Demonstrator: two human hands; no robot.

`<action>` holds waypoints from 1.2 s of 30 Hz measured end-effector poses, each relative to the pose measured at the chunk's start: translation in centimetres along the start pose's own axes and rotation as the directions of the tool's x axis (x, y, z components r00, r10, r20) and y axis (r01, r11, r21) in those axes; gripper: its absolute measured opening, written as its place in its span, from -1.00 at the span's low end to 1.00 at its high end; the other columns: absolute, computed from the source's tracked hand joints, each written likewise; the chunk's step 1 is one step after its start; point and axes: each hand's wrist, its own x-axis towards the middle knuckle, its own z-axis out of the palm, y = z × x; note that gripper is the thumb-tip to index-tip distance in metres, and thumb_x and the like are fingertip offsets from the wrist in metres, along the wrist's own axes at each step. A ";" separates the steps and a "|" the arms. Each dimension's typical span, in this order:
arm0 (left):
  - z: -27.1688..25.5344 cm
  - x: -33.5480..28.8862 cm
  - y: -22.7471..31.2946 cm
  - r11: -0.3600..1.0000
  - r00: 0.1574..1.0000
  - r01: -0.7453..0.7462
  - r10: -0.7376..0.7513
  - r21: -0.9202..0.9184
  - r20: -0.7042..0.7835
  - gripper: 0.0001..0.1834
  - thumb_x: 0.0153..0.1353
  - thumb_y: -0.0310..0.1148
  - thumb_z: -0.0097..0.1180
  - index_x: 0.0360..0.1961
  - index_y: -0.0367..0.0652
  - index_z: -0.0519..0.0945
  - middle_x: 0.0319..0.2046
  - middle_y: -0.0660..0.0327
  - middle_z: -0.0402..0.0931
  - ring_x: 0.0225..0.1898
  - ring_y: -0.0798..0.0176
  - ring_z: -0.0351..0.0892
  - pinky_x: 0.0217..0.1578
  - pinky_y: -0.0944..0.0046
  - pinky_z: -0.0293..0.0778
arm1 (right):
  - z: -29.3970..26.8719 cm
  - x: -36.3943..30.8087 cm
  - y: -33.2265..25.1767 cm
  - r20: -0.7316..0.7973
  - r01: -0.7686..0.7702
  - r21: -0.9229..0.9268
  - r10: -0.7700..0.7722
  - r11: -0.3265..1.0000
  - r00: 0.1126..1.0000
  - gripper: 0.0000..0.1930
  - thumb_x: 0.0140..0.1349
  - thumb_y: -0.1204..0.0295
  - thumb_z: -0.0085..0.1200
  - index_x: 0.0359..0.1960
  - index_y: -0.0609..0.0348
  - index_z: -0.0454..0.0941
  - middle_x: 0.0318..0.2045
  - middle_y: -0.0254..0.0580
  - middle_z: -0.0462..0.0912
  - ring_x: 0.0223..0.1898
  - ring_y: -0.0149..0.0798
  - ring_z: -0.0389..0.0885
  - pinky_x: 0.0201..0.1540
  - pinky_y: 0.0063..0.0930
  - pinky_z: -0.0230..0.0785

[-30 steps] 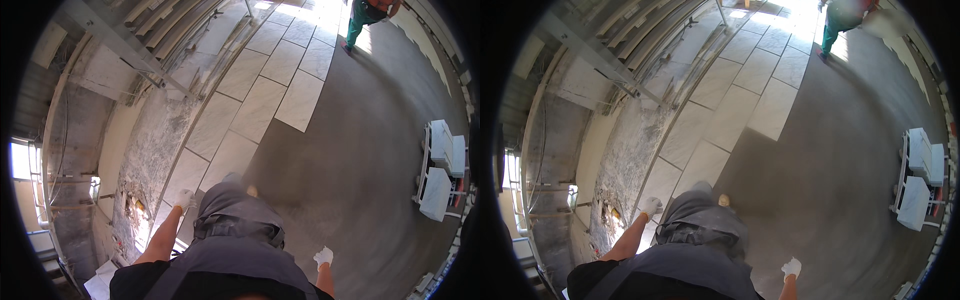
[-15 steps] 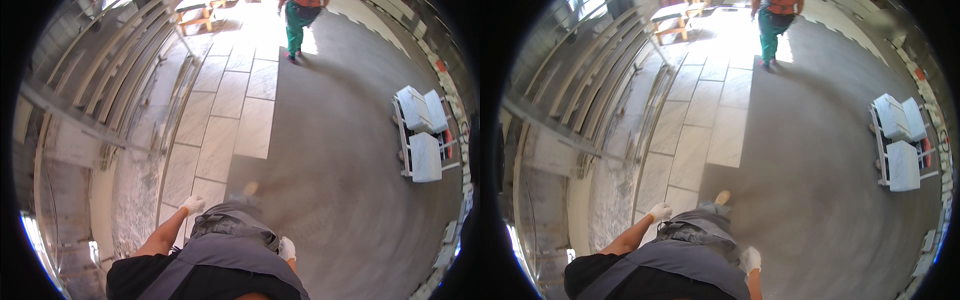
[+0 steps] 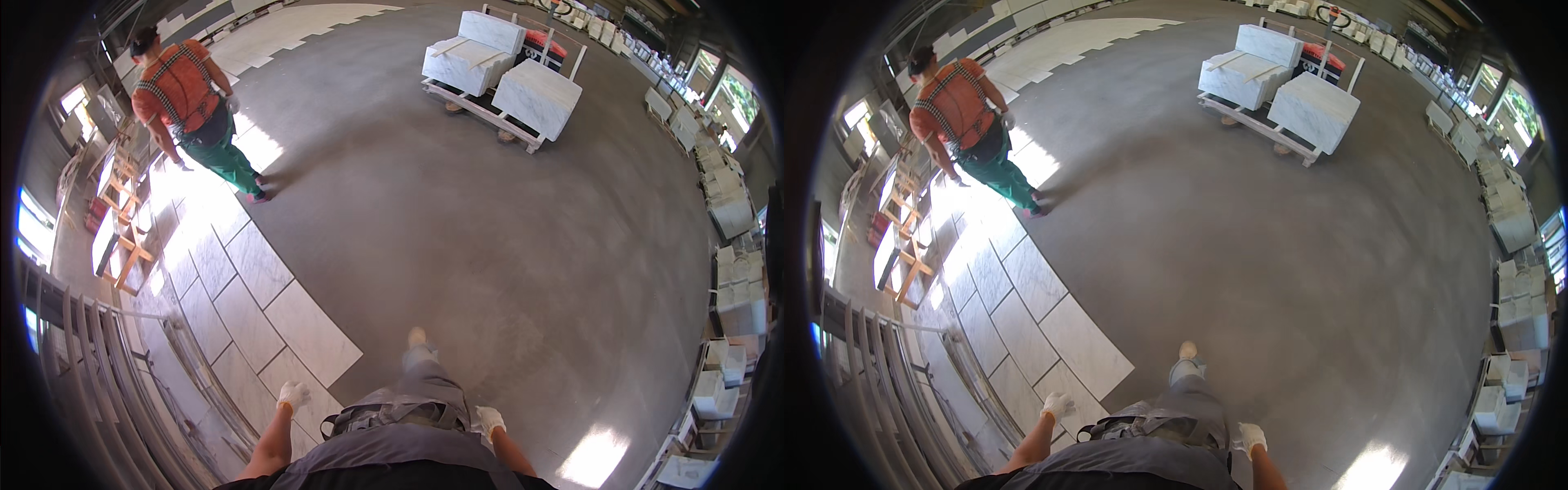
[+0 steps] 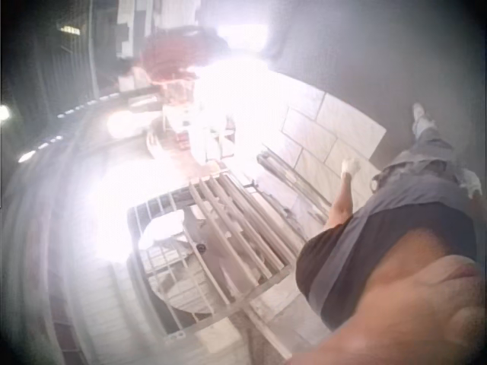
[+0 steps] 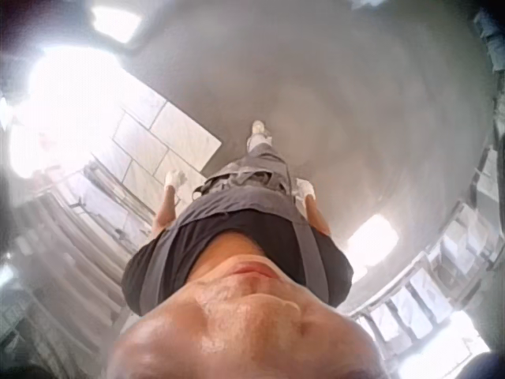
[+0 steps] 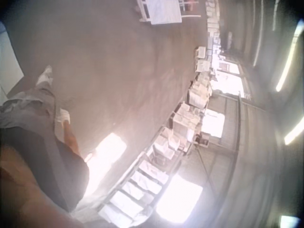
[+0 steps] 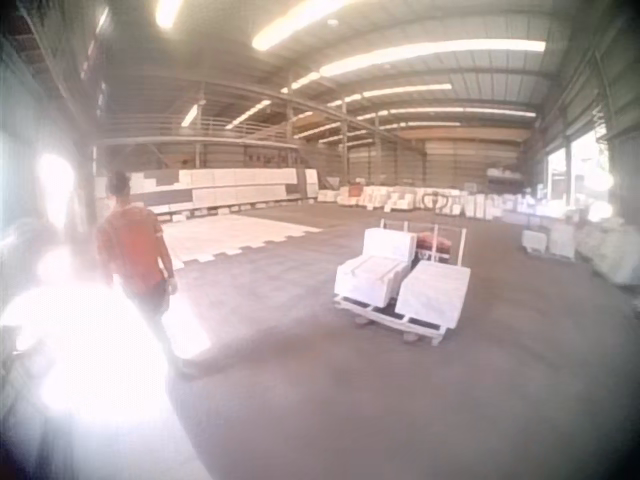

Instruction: The person repeatedly picks up large rectangular tiles from a pallet and places them on the floor in a staggered pattern. The person wears gloves and carefully aligns each tile with adjacent ones. Another worker is visible nearby, also handling tiles.

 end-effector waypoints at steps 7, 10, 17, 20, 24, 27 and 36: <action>14.7 -0.5 18.2 0.982 0.927 -0.191 0.175 0.014 0.330 -0.50 0.29 -0.38 0.12 0.21 -0.37 0.40 -0.13 0.02 0.59 -0.22 0.09 0.69 -0.25 0.13 0.69 | -0.1 3.3 -0.4 0.114 -0.350 -0.063 0.355 0.935 0.928 -0.49 0.51 0.01 -0.24 0.08 0.16 0.58 0.04 -0.02 0.68 0.18 0.01 0.57 0.18 -0.15 0.36; 17.1 -2.1 21.7 0.938 0.890 -0.286 0.185 0.194 0.417 -0.46 0.28 -0.37 0.14 0.25 -0.36 0.39 -0.13 0.05 0.60 -0.19 0.11 0.69 -0.17 0.16 0.68 | -6.1 7.1 -7.8 0.101 -0.332 0.506 0.328 0.796 0.939 -0.56 0.47 0.04 -0.14 -0.05 0.13 0.63 -0.16 -0.11 0.69 -0.14 -0.05 0.67 -0.12 -0.17 0.52; 16.2 3.0 30.8 0.876 0.927 -0.301 0.174 0.377 0.333 -0.51 0.26 -0.35 0.14 0.18 -0.35 0.47 -0.13 0.05 0.64 -0.22 0.13 0.70 -0.19 0.13 0.65 | -23.6 17.3 -25.1 -0.080 0.053 0.934 0.062 0.354 0.995 -0.75 0.36 0.27 0.05 -0.33 0.22 0.47 -0.41 -0.21 0.56 -0.39 -0.24 0.64 -0.26 -0.33 0.57; 13.6 6.3 30.9 0.811 0.923 -0.306 0.123 0.499 0.366 -0.74 0.25 -0.35 0.13 -0.13 -0.31 0.60 -0.31 0.12 0.64 -0.33 0.15 0.68 -0.32 0.13 0.66 | -23.7 20.3 -25.1 -0.184 0.155 0.859 0.013 0.488 0.983 -0.71 0.36 0.22 0.09 -0.26 0.23 0.47 -0.37 -0.19 0.58 -0.35 -0.20 0.66 -0.21 -0.31 0.59; 11.5 12.6 32.0 0.617 0.792 -0.550 0.171 0.563 0.587 -0.82 0.23 -0.32 0.16 -0.39 -0.23 0.59 -0.48 0.16 0.58 -0.44 0.13 0.64 -0.40 0.11 0.64 | -19.1 23.8 -21.2 -0.306 0.239 0.650 -0.039 0.722 0.951 -0.68 0.35 0.19 0.11 -0.22 0.25 0.48 -0.35 -0.17 0.58 -0.33 -0.19 0.66 -0.29 -0.26 0.60; 12.3 17.9 36.7 0.473 0.707 -0.671 0.178 0.571 0.684 -0.80 0.19 -0.27 0.24 -0.44 -0.19 0.59 -0.49 0.16 0.59 -0.43 0.10 0.65 -0.35 0.06 0.64 | -16.6 22.8 -19.8 -0.221 0.020 0.691 0.185 0.722 0.957 -0.67 0.35 0.20 0.10 -0.17 0.29 0.50 -0.35 -0.09 0.60 -0.32 -0.10 0.68 -0.36 -0.20 0.60; 26.0 19.6 61.1 0.857 0.906 -0.318 0.149 0.405 0.396 -0.69 0.26 -0.30 0.16 0.00 -0.18 0.57 -0.20 0.13 0.62 -0.23 0.08 0.68 -0.17 0.09 0.68 | -19.4 18.7 -27.4 0.073 -0.451 0.442 0.470 0.775 0.880 -0.72 0.20 0.42 0.13 -0.07 0.26 0.62 -0.07 0.12 0.69 -0.04 0.16 0.68 -0.04 -0.13 0.59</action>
